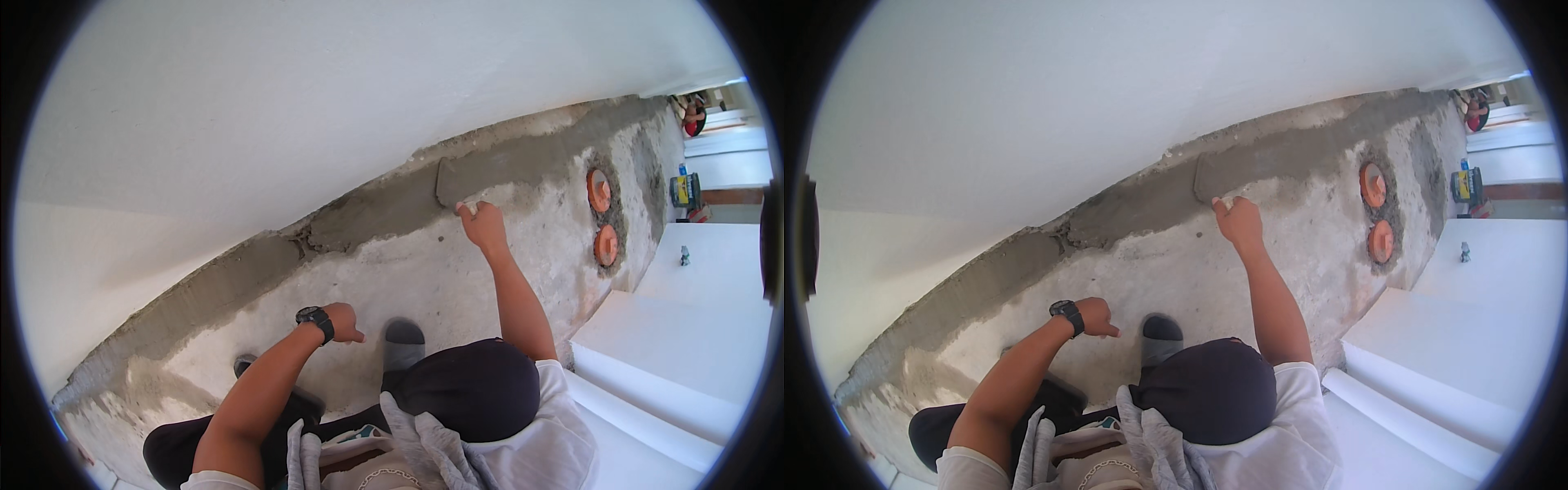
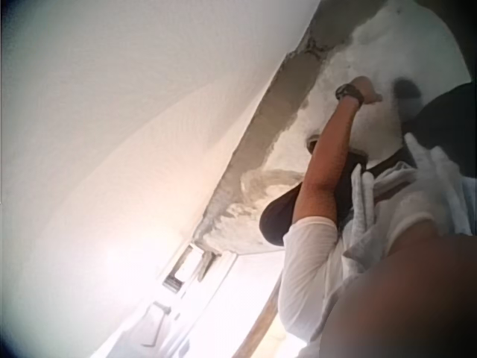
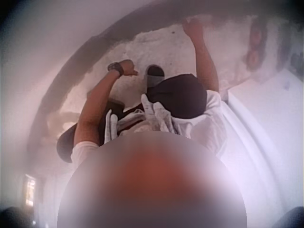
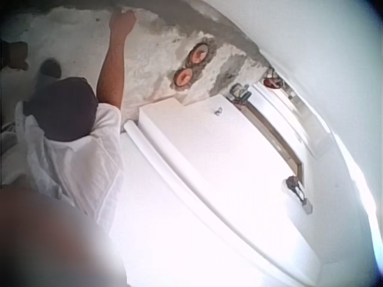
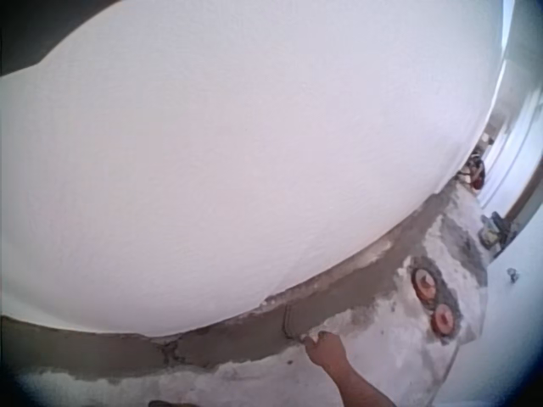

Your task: The person applies cement to a wall using a trowel, smoothing the surface along the lower section of the wall. The person works continuously along the wall, spreading and leveling the cement.

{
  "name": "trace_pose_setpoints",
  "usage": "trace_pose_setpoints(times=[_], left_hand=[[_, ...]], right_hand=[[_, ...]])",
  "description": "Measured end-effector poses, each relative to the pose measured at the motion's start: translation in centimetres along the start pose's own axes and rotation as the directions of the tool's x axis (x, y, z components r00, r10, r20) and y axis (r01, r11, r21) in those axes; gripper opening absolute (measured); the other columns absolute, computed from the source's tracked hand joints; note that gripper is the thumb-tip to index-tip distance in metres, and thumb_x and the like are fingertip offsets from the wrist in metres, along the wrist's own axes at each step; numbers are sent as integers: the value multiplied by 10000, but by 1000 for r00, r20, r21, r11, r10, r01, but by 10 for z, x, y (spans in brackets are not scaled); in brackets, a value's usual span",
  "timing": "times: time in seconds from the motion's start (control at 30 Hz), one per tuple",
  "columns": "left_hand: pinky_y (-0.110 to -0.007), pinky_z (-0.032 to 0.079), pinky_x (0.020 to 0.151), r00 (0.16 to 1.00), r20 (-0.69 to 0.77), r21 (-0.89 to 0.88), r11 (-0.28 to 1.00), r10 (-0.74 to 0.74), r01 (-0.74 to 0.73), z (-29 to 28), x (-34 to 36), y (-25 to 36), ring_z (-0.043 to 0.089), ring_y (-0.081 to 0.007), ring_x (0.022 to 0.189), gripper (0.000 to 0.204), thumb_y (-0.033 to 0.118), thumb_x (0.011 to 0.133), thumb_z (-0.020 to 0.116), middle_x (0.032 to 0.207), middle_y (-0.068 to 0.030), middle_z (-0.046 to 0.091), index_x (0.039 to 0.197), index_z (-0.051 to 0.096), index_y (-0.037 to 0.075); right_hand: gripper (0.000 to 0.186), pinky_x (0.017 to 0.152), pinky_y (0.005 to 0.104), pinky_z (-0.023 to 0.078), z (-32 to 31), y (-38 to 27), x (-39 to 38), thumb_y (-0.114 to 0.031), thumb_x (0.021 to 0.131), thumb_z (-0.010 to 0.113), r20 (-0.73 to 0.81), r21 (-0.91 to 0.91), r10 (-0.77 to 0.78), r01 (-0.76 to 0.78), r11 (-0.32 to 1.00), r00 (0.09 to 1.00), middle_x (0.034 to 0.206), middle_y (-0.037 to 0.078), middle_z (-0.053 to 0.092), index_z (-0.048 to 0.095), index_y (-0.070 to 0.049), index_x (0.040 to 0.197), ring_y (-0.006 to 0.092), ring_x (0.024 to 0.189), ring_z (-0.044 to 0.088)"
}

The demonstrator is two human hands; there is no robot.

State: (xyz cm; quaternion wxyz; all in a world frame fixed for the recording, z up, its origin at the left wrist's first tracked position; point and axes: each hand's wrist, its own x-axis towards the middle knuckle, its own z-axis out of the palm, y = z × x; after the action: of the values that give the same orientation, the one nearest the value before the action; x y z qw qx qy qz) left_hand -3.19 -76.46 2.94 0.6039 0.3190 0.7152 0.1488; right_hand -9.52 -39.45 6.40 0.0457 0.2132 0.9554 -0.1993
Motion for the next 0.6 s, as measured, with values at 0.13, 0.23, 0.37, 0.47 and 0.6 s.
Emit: trace_pose_setpoints(times=[0.13, 0.23, 0.37, 0.47, 0.6], left_hand=[[-448, 528, 767, 1000, 24, 14, 1000, 4, -4, -2, 1, 0, 675, -335, 729, 493, 547, 840, 665, 707, -122, 716, 656, 771, 102], [-446, 528, 763, 1000, 7, 31, 999, 15, -15, -3, 1, -1, 675, -329, 725, 484, 545, 838, 665, 692, -117, 709, 651, 771, 111], [-446, 528, 755, 1000, -16, 21, 1000, 15, -14, -3, -1, -1, 675, -326, 724, 474, 541, 832, 669, 682, -115, 703, 650, 769, 115], [-446, 527, 754, 999, -36, 29, 999, 25, -24, -3, -3, -1, 676, -326, 724, 473, 542, 828, 671, 685, -110, 706, 653, 767, 113], [-427, 531, 738, 997, -58, 27, 998, 49, -48, -4, -6, -3, 677, -310, 691, 489, 553, 837, 659, 650, -98, 699, 636, 769, 121]], right_hand=[[519, 711, 512, 536, 11, -29, -22, -441, 904, 677, 69, 11, 12, -13, 1000, 998, 790, 304, 666, 653, 72, 828, 479, 805, 672], [512, 734, 512, 550, 15, -47, -37, -437, 910, 667, 130, 29, 10, -14, 999, 992, 835, 306, 685, 673, 75, 883, 476, 834, 683], [502, 738, 517, 552, 25, -69, -56, -434, 914, 663, 177, 51, -4, -5, 999, 984, 829, 299, 687, 676, 68, 891, 475, 826, 683], [489, 687, 503, 537, 35, -83, -69, -405, 917, 673, 131, 85, -49, 38, 996, 990, 754, 304, 659, 635, 64, 784, 482, 763, 666], [500, 748, 515, 545, 46, -104, -81, -439, 919, 649, 186, 62, -73, 63, 996, 980, 801, 303, 677, 653, 55, 839, 475, 814, 675]])
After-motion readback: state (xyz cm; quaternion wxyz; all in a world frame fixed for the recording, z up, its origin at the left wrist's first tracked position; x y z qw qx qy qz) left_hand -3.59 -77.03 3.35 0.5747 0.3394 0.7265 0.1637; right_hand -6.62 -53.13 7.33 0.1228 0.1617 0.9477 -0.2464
